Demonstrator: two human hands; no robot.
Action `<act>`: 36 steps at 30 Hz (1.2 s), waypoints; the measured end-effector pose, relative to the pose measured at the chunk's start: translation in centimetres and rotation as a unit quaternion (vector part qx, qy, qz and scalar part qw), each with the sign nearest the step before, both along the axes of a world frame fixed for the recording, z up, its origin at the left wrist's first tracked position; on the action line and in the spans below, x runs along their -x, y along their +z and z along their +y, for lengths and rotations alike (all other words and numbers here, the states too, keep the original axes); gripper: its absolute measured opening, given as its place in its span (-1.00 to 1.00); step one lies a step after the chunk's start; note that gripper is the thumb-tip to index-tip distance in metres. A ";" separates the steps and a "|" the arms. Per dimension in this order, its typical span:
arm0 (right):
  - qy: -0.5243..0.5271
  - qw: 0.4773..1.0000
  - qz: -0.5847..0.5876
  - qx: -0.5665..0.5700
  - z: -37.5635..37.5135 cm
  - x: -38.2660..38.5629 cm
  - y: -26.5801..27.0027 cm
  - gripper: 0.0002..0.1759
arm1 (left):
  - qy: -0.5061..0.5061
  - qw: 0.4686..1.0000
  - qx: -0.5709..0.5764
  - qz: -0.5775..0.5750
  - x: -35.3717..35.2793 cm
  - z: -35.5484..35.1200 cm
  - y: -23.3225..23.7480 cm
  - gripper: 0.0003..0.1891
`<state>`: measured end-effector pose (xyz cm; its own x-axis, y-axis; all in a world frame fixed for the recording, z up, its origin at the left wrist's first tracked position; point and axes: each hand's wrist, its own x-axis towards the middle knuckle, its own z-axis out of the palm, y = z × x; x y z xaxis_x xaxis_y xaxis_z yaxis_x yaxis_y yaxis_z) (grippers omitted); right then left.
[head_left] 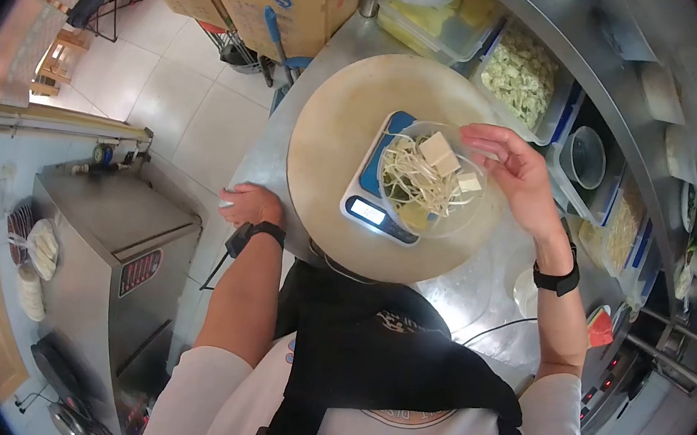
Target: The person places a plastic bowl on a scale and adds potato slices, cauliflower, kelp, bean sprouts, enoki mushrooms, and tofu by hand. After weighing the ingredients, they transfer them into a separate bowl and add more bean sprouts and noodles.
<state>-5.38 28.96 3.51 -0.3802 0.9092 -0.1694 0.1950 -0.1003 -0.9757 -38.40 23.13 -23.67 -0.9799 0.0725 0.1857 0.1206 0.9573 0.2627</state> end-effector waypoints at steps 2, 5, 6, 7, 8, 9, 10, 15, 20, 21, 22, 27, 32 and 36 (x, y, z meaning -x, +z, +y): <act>-0.028 0.999 0.002 -0.038 0.2 -0.9 -0.3 -0.62 | -0.057 0.993 0.077 -0.066 0.8 -1.1 0.4 -0.63; -0.066 0.989 -0.055 -0.118 1.7 -4.6 0.9 -0.76 | -0.279 0.872 0.372 -0.155 -0.6 -0.9 6.5 -0.48; -0.092 0.984 -0.089 -0.121 2.6 -6.0 1.6 -0.79 | -0.336 0.841 0.411 -0.107 0.0 -1.9 4.0 -0.48; -0.121 0.978 -0.121 -0.121 3.6 -7.9 2.8 -0.82 | -0.355 0.821 0.405 -0.191 0.4 -1.3 5.3 -0.48; -0.154 0.971 -0.128 -0.130 4.6 -10.0 4.4 -0.83 | -0.361 0.829 0.398 -0.153 0.5 -1.5 4.5 -0.53; -0.176 0.951 -0.148 -0.207 6.1 -12.8 5.5 -0.85 | -0.344 0.851 0.383 -0.107 0.1 -1.6 3.5 -0.58; -0.226 0.929 -0.172 -0.237 7.4 -15.5 6.9 -0.86 | -0.319 0.871 0.367 -0.070 0.2 -1.7 2.7 -0.62; -0.398 0.809 -0.285 -0.325 15.9 -31.6 11.7 -0.81 | -0.158 0.963 0.218 0.023 0.1 -1.7 1.5 -0.71; -0.298 0.756 -0.524 -0.254 20.1 -35.0 12.6 -0.61 | -0.043 0.998 0.044 0.004 1.2 -0.8 -1.5 -0.71; -0.283 0.751 -0.511 -0.307 19.9 -34.0 12.6 -0.57 | -0.087 0.992 0.090 -0.019 0.7 -0.4 -0.2 -0.68; -0.282 0.752 -0.511 -0.307 20.5 -34.4 12.5 -0.57 | -0.131 0.981 0.137 -0.042 0.2 -0.4 1.6 -0.65; -0.161 0.695 -0.650 -0.261 23.2 -39.3 11.2 -0.55 | -0.252 0.924 0.272 -0.091 0.5 -1.9 2.7 -0.53; -0.295 0.707 -0.570 -0.297 23.1 -45.0 10.7 -0.63 | -0.155 0.975 0.150 0.061 4.1 -2.6 -7.4 -0.62; -0.332 0.638 -0.638 -0.275 21.4 -42.8 13.1 -0.66 | -0.145 0.977 0.134 0.076 4.1 -2.4 -7.6 -0.63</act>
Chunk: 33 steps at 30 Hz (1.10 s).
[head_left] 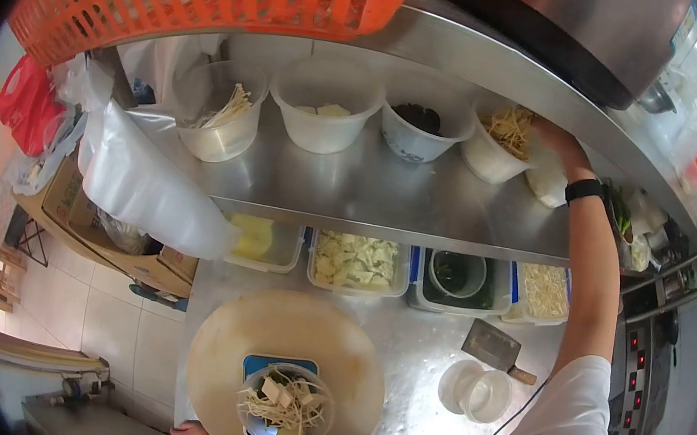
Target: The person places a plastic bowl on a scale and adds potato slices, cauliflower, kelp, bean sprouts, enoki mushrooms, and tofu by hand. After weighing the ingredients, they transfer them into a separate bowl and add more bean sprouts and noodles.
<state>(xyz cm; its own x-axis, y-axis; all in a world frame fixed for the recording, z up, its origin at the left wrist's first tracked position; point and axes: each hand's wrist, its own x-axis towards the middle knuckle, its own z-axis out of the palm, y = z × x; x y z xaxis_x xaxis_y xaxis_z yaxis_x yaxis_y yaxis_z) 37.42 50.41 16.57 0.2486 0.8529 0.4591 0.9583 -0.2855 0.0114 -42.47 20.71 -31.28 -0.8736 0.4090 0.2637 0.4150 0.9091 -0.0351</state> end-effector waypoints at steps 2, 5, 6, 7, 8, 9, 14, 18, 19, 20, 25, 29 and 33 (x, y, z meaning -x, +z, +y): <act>0.021 0.997 -0.026 -0.070 0.0 -1.3 -0.2 -0.68 | 0.003 1.000 -0.010 0.007 0.1 0.0 -0.1 -0.64; 0.051 0.994 0.050 -0.084 -0.7 -2.5 -0.3 -0.69 | 0.010 0.999 -0.027 0.017 0.1 0.1 -0.1 -0.65; 0.060 0.991 0.079 -0.091 -1.1 -2.7 -0.4 -0.69 | 0.012 0.999 -0.031 0.020 -0.1 0.3 0.2 -0.65; 0.070 0.987 0.109 -0.098 -1.3 -3.0 -0.3 -0.69 | 0.015 0.999 -0.035 0.022 -0.4 0.3 0.5 -0.65; 0.082 0.981 0.136 -0.108 -1.4 -3.1 -0.2 -0.69 | 0.020 0.999 -0.040 0.024 -0.9 0.3 0.6 -0.65; 0.091 0.975 0.162 -0.120 -1.5 -3.3 -0.2 -0.70 | 0.023 0.998 -0.045 0.027 -1.0 0.3 1.0 -0.66; 0.125 0.938 0.269 -0.177 -2.1 -4.0 -0.3 -0.71 | 0.037 0.996 -0.069 0.043 -1.0 0.3 1.6 -0.67; 0.116 0.915 0.310 -0.229 -2.0 -4.0 0.3 -0.72 | 0.042 0.994 -0.091 0.053 -0.6 0.4 0.7 -0.68; 0.116 0.906 0.327 -0.245 -1.8 -3.9 0.4 -0.72 | 0.044 0.993 -0.097 0.056 -0.5 0.5 0.6 -0.68; 0.119 0.893 0.348 -0.261 -1.7 -3.9 0.6 -0.73 | 0.046 0.992 -0.102 0.060 -0.3 0.5 0.5 -0.69; 0.160 0.754 0.526 -0.360 -0.4 -1.8 2.4 -0.74 | 0.063 0.988 -0.123 0.074 0.3 -0.2 -0.6 -0.70; 0.216 0.482 0.754 -0.391 -1.9 4.5 3.7 -0.75 | 0.098 0.984 -0.098 -0.112 -1.9 0.5 5.4 -0.65; 0.485 0.235 0.842 0.020 -5.3 13.0 2.2 -0.74 | -0.130 0.974 0.185 -0.031 -3.5 0.1 9.0 -0.62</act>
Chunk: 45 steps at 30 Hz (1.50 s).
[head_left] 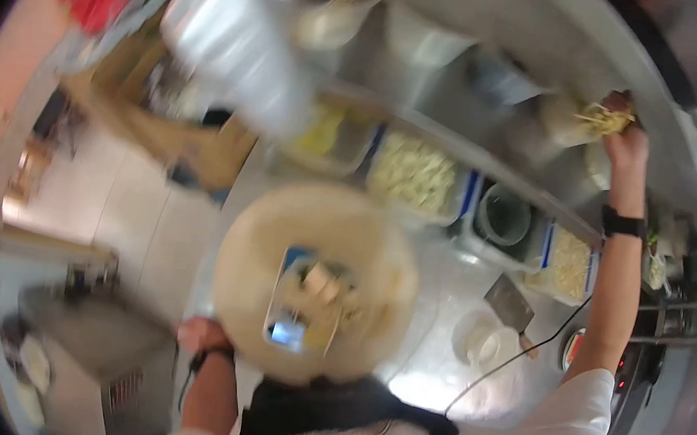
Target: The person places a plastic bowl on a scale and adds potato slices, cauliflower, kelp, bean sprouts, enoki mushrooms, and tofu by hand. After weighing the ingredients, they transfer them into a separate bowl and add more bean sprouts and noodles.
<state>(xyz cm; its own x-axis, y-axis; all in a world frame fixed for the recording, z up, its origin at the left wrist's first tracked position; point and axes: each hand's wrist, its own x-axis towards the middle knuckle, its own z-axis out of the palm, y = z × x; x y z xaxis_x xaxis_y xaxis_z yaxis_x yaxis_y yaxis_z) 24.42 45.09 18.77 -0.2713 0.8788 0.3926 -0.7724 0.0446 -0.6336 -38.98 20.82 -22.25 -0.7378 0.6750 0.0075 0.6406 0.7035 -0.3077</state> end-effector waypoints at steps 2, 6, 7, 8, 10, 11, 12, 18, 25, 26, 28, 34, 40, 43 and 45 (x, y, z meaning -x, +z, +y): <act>-0.181 0.959 0.076 0.204 -3.1 6.7 -2.0 -0.81 | 0.161 0.977 -0.025 -0.140 -0.1 0.9 0.8 -0.61; -0.018 0.971 -0.010 0.240 -9.0 19.5 -6.5 -0.78 | 0.278 0.917 -0.285 -0.036 -0.9 2.1 -0.6 -0.69; -0.026 0.968 -0.043 0.247 -10.4 22.1 -8.1 -0.78 | 0.266 0.917 -0.297 0.006 -0.5 2.1 -1.9 -0.69; -0.035 0.964 -0.079 0.253 -11.4 24.4 -10.0 -0.77 | 0.254 0.916 -0.308 0.047 -0.3 2.0 -2.7 -0.69; -0.059 0.952 -0.212 0.212 -13.8 29.2 -13.5 -0.76 | 0.260 0.917 -0.299 0.043 -0.3 2.0 -2.7 -0.68; -0.096 0.927 -0.309 0.192 -14.8 31.2 -14.5 -0.76 | 0.262 0.918 -0.296 0.042 -0.3 2.0 -2.7 -0.67; -0.096 0.925 -0.312 0.193 -15.7 32.3 -15.2 -0.76 | 0.262 0.918 -0.293 0.039 -0.3 2.1 -2.7 -0.67; -0.176 0.567 -0.774 -0.219 -18.4 34.1 -17.1 -0.77 | 0.265 0.916 -0.301 0.021 -0.2 2.0 -3.2 -0.64; -0.186 0.656 -0.719 -0.134 -18.3 33.3 -12.6 -0.78 | 0.244 0.926 -0.289 0.009 0.6 1.4 -3.7 -0.64; -0.176 0.637 -0.744 -0.093 -18.4 32.8 -12.2 -0.78 | 0.242 0.929 -0.278 0.006 0.6 1.3 -3.8 -0.64; -0.178 0.623 -0.759 -0.069 -18.6 32.1 -13.0 -0.77 | 0.239 0.936 -0.258 -0.002 0.6 1.3 -3.8 -0.64; -0.178 0.630 -0.754 -0.052 -20.6 33.8 -15.4 -0.80 | 0.233 0.952 -0.198 -0.018 1.1 0.7 -4.0 -0.65; -0.171 0.626 -0.761 -0.002 -19.6 32.4 -8.6 -0.78 | 0.168 0.968 -0.182 0.037 2.3 0.1 -11.3 -0.64; -0.269 0.641 -0.718 -0.038 -16.3 26.2 -4.2 -0.82 | 0.048 0.999 0.010 0.010 1.3 -0.2 -8.6 -0.64; -0.358 0.604 -0.709 -0.056 -13.1 21.3 -0.9 -0.85 | 0.207 0.965 -0.159 -0.031 1.3 0.8 -7.0 -0.63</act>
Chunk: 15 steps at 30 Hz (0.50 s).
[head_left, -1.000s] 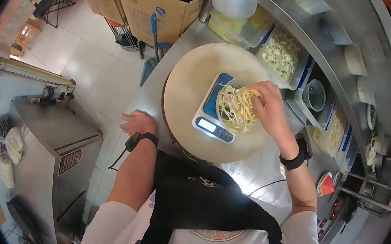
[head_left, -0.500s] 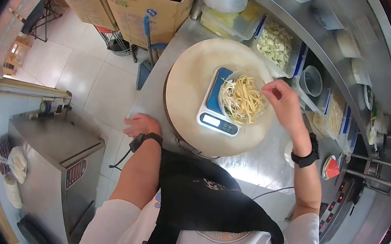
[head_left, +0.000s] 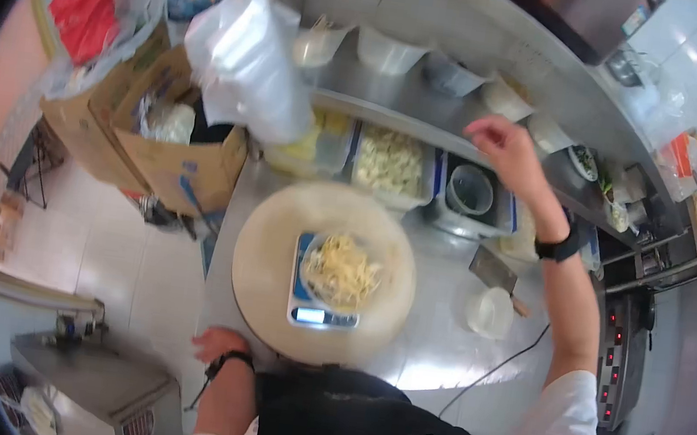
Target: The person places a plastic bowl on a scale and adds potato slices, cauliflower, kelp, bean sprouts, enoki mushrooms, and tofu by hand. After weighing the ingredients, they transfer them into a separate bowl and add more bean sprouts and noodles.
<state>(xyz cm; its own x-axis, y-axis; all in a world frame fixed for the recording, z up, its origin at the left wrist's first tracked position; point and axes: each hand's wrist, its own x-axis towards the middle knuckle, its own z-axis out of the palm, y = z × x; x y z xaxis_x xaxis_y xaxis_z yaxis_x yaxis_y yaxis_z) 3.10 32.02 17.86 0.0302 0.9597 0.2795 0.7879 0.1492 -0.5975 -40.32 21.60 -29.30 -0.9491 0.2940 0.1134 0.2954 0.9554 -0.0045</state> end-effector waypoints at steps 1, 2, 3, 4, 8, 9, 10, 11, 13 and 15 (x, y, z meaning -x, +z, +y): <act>-0.005 0.999 -0.002 -0.038 2.0 -3.3 1.0 -0.87 | 0.066 0.995 -0.067 -0.020 -0.5 0.9 2.3 -0.63; -0.040 0.998 0.015 -0.038 4.1 -6.9 1.8 -0.87 | 0.066 0.994 -0.080 -0.023 -0.6 1.6 3.8 -0.63; -0.066 0.997 -0.002 -0.050 5.9 -10.0 2.6 -0.86 | 0.068 0.994 -0.086 -0.026 -0.7 1.8 5.0 -0.63; -0.093 0.992 -0.032 -0.085 7.6 -13.3 2.7 -0.83 | 0.071 0.993 -0.091 -0.028 -0.8 1.6 5.8 -0.64; -0.183 0.949 -0.222 -0.132 13.7 -24.2 1.9 -0.85 | 0.079 0.991 -0.102 -0.037 -1.6 0.7 6.1 -0.65; -0.213 0.948 -0.213 -0.100 15.8 -26.6 0.7 -0.81 | 0.075 0.991 -0.109 -0.020 -1.2 0.3 5.1 -0.66; -0.227 0.948 -0.207 -0.086 17.1 -26.9 0.5 -0.79 | 0.072 0.991 -0.117 -0.003 -1.0 0.4 4.4 -0.67; -0.241 0.947 -0.201 -0.072 18.3 -27.1 0.2 -0.77 | 0.075 0.990 -0.120 -0.002 -1.0 0.5 3.8 -0.67; -0.096 0.985 -0.138 -0.036 19.6 -22.2 0.0 -0.74 | 0.078 0.991 -0.103 0.034 -1.2 0.8 3.4 -0.68; -0.001 0.987 -0.159 0.022 21.3 -19.1 0.1 -0.67 | 0.056 0.991 -0.094 0.073 -1.3 0.7 3.6 -0.69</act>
